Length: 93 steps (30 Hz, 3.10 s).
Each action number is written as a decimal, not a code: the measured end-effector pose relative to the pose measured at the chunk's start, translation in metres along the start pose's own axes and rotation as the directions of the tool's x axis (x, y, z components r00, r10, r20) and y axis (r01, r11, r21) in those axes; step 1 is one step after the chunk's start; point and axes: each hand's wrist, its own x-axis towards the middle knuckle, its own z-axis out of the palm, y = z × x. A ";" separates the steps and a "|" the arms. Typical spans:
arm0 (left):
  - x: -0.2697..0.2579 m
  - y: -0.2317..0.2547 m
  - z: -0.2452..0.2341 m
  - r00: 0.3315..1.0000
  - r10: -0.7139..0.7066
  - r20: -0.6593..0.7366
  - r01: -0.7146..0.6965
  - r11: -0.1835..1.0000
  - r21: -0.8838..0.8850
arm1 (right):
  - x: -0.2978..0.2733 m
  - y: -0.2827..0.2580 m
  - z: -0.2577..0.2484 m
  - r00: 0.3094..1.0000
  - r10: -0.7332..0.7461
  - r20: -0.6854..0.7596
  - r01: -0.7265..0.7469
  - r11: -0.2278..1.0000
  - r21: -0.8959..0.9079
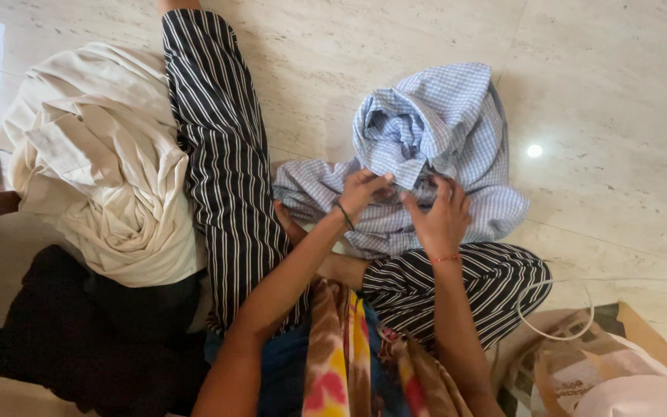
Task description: The person buttons a long-sleeved shirt while sitting on the floor and then folds the shirt by tucking in the sleeves and folding the torso.
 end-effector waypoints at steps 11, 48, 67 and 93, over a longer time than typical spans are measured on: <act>-0.074 0.092 0.031 0.874 0.485 -0.011 0.023 -0.018 1.000 | 0.163 0.080 -0.050 0.861 -0.203 0.467 0.422 0.796 -0.433; -0.100 -0.032 -0.011 0.836 0.546 -0.051 -0.370 0.630 0.683 | -0.092 0.014 0.056 0.883 0.068 -0.464 0.229 0.802 0.552; -0.076 -0.007 -0.013 0.984 0.150 -0.097 -0.169 0.958 -0.232 | -0.041 0.039 0.091 0.980 0.186 0.071 -0.035 -0.190 0.981; -0.062 -0.054 -0.053 0.843 0.352 -0.406 -0.287 0.934 0.213 | -0.052 0.020 0.073 0.995 0.066 0.081 -0.051 -0.363 0.930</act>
